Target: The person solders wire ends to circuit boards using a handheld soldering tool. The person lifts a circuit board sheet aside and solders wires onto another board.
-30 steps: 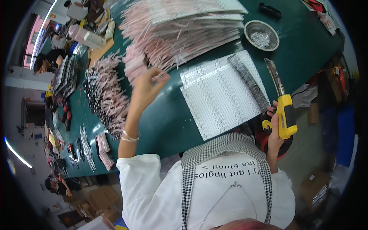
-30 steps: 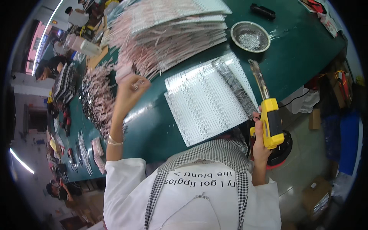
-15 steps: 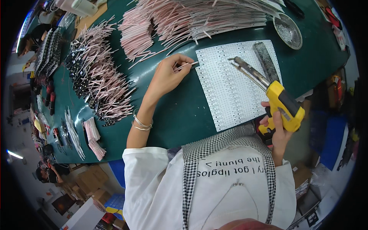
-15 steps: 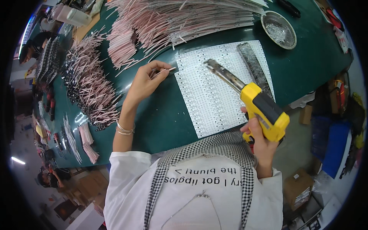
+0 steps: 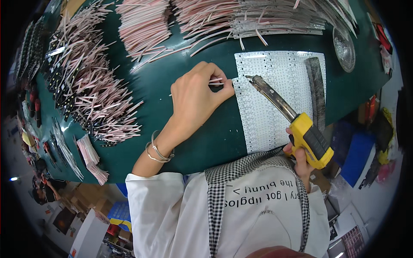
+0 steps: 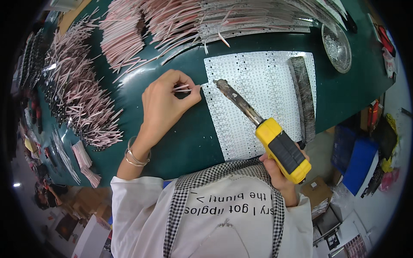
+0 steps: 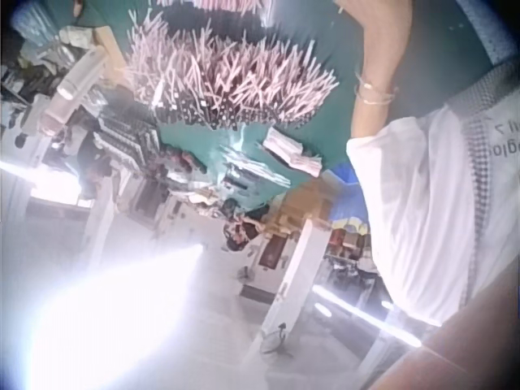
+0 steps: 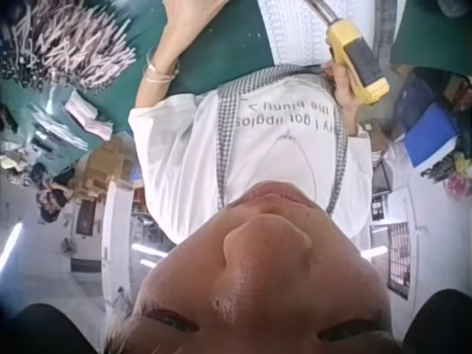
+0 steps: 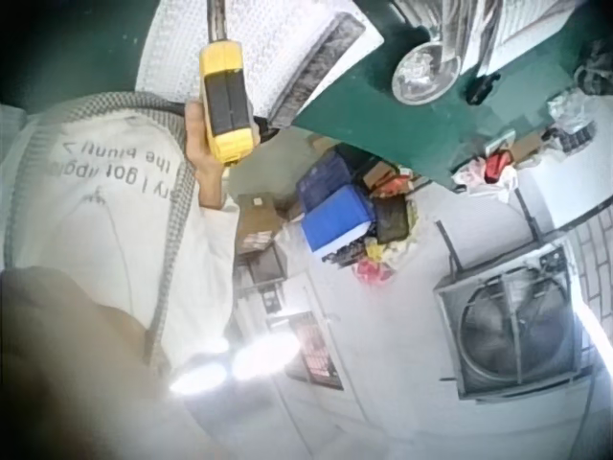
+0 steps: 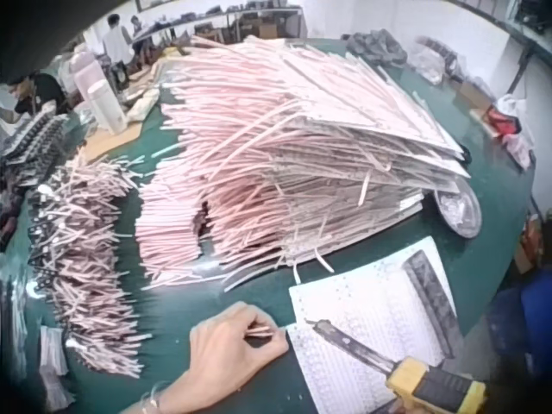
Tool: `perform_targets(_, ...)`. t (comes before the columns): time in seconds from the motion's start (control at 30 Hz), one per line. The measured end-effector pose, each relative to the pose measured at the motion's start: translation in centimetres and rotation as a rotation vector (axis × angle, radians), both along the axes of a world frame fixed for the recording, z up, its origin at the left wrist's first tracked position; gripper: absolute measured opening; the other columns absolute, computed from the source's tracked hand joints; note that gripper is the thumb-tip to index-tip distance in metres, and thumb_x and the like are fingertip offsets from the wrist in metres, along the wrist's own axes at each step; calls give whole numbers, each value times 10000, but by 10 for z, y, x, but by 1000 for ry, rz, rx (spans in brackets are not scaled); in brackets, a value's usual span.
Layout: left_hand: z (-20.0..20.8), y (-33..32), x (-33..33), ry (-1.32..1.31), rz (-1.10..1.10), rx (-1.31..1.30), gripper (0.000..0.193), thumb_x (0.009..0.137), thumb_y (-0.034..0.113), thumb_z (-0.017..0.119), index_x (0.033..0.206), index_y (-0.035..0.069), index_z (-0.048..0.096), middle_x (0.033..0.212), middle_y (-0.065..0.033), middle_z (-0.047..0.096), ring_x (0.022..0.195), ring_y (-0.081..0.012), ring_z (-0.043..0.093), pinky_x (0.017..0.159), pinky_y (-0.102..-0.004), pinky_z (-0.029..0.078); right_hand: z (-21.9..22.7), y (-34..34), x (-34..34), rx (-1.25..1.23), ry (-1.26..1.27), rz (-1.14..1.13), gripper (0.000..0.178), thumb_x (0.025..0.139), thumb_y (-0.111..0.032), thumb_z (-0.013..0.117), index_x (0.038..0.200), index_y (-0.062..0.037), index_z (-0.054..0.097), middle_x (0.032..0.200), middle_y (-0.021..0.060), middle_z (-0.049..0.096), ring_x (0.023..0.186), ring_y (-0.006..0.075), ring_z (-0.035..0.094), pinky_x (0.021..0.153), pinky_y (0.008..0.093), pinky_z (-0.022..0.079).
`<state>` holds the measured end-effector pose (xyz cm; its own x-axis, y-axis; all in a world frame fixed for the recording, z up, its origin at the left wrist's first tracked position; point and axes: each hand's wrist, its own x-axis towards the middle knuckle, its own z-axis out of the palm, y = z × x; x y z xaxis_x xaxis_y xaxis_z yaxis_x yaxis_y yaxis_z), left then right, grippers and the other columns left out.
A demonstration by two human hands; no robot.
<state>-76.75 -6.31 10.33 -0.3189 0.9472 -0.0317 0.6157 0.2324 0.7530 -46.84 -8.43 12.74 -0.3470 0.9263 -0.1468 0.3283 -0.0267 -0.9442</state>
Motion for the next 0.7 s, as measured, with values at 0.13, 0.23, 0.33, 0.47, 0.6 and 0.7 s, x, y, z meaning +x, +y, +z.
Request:
perform_targets(0.13,-25,17,-21,13,13,13,157,723,162,757,733,58,640,741,-30,655,668,-155,655,604,-262,484,-41,22,-1,57,-104,196,541,928,-368,581,1274,45,527,1130,177,645,761,154,608,659,271,475)
perform_targets(0.23,-38,25,-28,10,0,25,157,714,158,759,728,61,637,733,-26,648,650,-151,643,592,-263,473,-45,34,-37,191,-88,88,256,750,-190,739,894,18,697,719,95,679,611,208,676,571,298,539)
perform_targets(0.33,-46,26,-34,-1,7,41,159,708,155,761,723,62,634,729,-23,643,637,-150,634,586,-264,467,-47,41,-46,241,-110,131,252,738,-189,746,875,18,698,727,116,676,625,240,678,575,305,542)
perform_targets(0.47,-50,29,-37,7,9,30,163,703,151,766,719,60,631,728,-21,637,631,-148,628,582,-263,465,-51,44,-51,226,-92,117,254,719,-185,753,857,20,697,754,134,680,640,267,681,585,313,546)
perform_targets(0.6,-55,31,-39,11,15,28,165,699,145,768,718,57,629,725,-22,635,632,-147,628,581,-263,464,-53,49,-55,276,-151,135,280,688,-185,766,854,29,692,786,147,685,650,280,684,589,320,548)
perform_targets(0.7,-53,35,-34,9,2,57,167,696,141,770,717,55,629,721,-25,633,629,-148,624,580,-263,463,-49,46,-49,249,-152,97,290,682,-190,770,854,30,691,791,149,687,654,282,686,591,323,548)
